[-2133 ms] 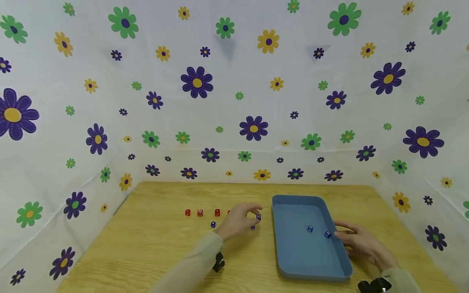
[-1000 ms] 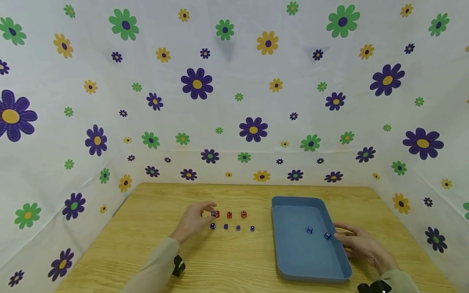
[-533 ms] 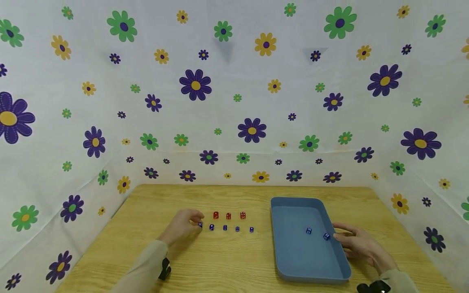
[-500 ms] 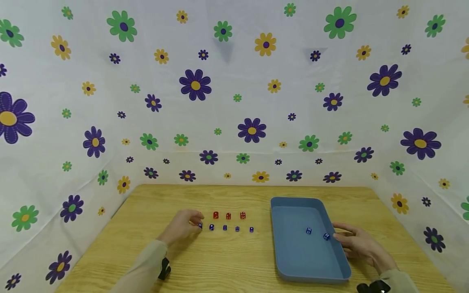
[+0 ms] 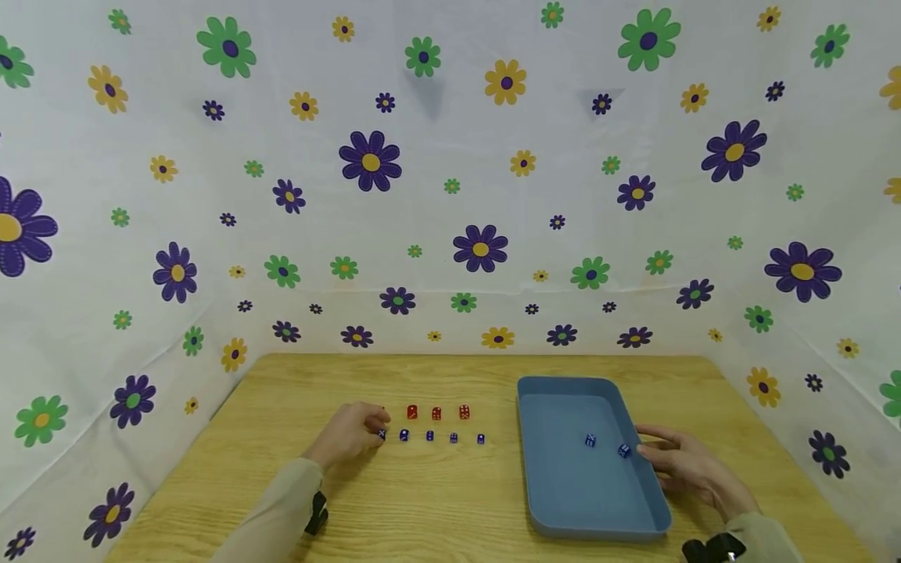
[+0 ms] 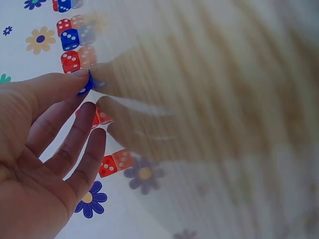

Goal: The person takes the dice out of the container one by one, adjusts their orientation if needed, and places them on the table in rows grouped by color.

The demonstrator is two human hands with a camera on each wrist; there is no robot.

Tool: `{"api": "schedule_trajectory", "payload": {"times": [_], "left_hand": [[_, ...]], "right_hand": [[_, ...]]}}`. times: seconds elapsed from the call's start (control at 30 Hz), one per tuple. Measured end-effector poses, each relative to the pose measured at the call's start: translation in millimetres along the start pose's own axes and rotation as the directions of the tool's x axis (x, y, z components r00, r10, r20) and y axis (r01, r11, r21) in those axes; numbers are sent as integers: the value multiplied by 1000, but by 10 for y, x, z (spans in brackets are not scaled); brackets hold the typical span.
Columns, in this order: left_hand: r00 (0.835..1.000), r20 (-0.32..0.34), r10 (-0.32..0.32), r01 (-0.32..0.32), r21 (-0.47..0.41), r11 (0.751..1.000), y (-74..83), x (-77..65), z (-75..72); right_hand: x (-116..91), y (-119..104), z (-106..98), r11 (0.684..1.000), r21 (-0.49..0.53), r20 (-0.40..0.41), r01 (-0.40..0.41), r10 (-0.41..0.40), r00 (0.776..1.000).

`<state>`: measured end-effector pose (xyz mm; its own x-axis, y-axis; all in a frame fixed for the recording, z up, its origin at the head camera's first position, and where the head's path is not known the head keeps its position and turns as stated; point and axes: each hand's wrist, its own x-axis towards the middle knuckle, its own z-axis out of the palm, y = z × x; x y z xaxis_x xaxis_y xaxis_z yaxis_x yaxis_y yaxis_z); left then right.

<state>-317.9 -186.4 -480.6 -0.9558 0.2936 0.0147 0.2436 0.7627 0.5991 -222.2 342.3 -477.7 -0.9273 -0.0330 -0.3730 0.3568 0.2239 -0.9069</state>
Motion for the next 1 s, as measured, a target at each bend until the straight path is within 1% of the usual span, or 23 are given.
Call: {"api": "schedule_trajectory", "payload": {"times": [0.3, 0.43, 0.53, 0.6, 0.7, 0.77, 0.87, 0.93, 1.0], "left_hand": [[1000, 3, 17, -17, -10, 1000, -18, 8, 3], [1000, 11, 19, -19, -43, 999, -20, 4, -22], [1000, 15, 8, -7, -82, 997, -10, 9, -39], [1000, 10, 2, -1, -99, 995, 6, 16, -49], [1000, -12, 6, -7, -98, 995, 40, 34, -49], [999, -36, 37, -39, -76, 996, 85, 50, -39], [994, -67, 86, -90, -59, 994, 175, 91, 15], [990, -76, 121, -126, -64, 990, 251, 127, 63], [988, -78, 134, -141, -87, 986, 341, 160, 111]], "right_hand": [[-27, -25, -7, 997, -70, -7, 20, -20, 1000], [-29, -27, -4, 997, -78, -9, 24, -25, 1000], [-33, -28, 0, 997, -77, -19, 24, -26, 1000], [-37, -34, -3, 996, -87, -17, 31, -33, 999], [-41, -49, -7, 996, -86, -23, 34, -36, 999], [-39, -55, -11, 995, -92, -25, 35, -38, 999], [-32, -60, -7, 995, -99, -40, 27, -31, 999], [-30, -61, -1, 994, -102, -41, 25, -29, 999], [-26, -59, 7, 995, -97, -41, 25, -29, 999]]}}
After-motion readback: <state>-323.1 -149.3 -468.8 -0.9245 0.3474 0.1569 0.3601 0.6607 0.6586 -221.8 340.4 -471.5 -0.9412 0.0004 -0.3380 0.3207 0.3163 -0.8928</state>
